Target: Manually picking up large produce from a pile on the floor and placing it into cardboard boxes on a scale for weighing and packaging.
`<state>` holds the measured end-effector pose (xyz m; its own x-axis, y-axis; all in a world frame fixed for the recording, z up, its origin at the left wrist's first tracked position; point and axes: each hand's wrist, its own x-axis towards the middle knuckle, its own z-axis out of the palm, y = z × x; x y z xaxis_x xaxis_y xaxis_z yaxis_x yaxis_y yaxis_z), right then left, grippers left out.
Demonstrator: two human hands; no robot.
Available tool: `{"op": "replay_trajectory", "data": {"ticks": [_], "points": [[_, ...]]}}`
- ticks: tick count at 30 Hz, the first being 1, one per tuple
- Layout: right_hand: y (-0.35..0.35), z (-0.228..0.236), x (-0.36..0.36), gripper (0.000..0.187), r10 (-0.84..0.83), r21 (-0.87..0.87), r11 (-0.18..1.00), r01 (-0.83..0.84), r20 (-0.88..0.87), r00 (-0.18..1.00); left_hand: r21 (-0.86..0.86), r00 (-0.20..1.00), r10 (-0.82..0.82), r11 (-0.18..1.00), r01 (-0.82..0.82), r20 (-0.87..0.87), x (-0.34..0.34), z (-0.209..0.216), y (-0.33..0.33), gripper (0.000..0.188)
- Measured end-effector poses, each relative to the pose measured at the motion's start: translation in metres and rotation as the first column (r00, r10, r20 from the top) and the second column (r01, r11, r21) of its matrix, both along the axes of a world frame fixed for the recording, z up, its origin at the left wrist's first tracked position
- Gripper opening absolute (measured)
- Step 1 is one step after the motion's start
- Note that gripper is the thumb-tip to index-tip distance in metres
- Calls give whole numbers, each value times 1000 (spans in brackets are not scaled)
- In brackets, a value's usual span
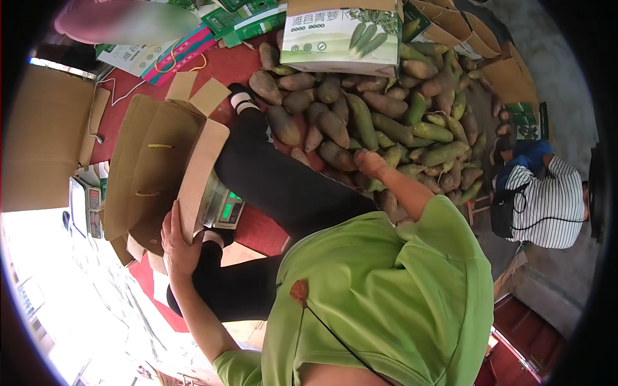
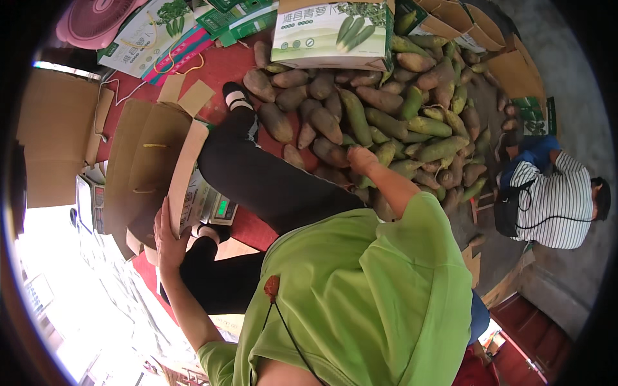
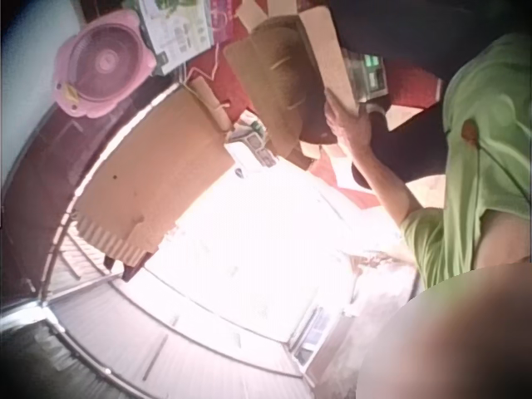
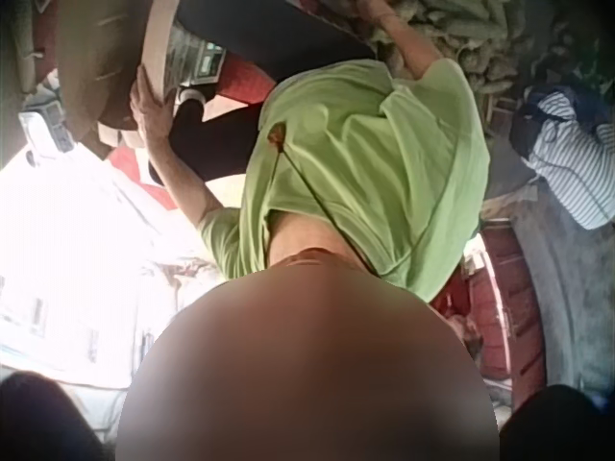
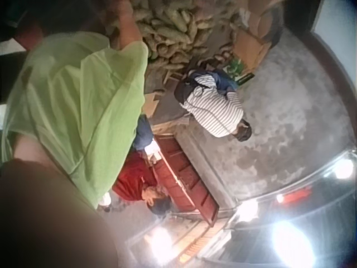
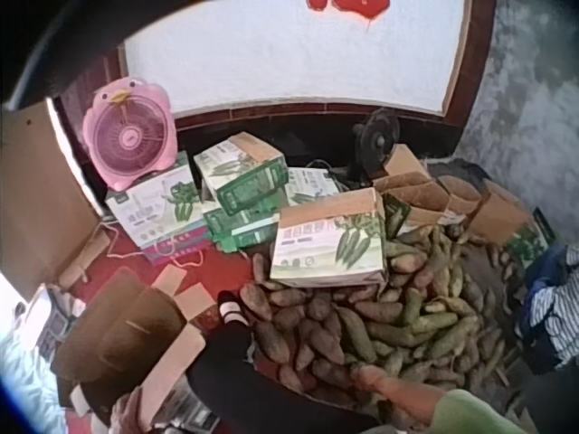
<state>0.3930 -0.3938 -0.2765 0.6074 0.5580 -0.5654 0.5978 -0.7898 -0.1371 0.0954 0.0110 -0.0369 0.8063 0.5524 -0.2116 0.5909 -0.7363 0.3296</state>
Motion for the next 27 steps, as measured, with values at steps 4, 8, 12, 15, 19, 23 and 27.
{"op": "replay_trajectory", "data": {"ticks": [4, 8, 12, 15, 19, 23, 27], "points": [[-21, 23, 17, 24, -234, 36, 971, 235, -42, 971, -23, 1000, -2, 1000, 3, 7, -5, -2, 1, 92], [-37, 36, 28, 41, 156, -122, 982, -143, 102, 983, 12, 1000, -18, 1000, 18, 9, -3, -3, 1, 92], [-34, 63, 1, 57, 500, -170, 851, -497, -31, 866, 49, 998, 29, 998, -26, -49, 0, 2, -4, 88], [-34, 53, -17, 60, 567, -202, 797, -568, -70, 821, 50, 998, 48, 998, -46, -30, 2, 3, -7, 87], [-32, 42, -20, 65, 602, -284, 746, -602, -99, 792, 50, 996, 84, 995, -82, -35, 2, 8, -8, 86], [-30, 43, -11, 63, 516, -216, 829, -515, -59, 855, 107, 994, 106, 989, -104, -13, -5, 1, -9, 83], [-19, 48, 12, 63, 279, 7, 960, -281, 88, 956, 109, 995, 103, 989, -103, 4, -7, 2, -7, 82]]}}
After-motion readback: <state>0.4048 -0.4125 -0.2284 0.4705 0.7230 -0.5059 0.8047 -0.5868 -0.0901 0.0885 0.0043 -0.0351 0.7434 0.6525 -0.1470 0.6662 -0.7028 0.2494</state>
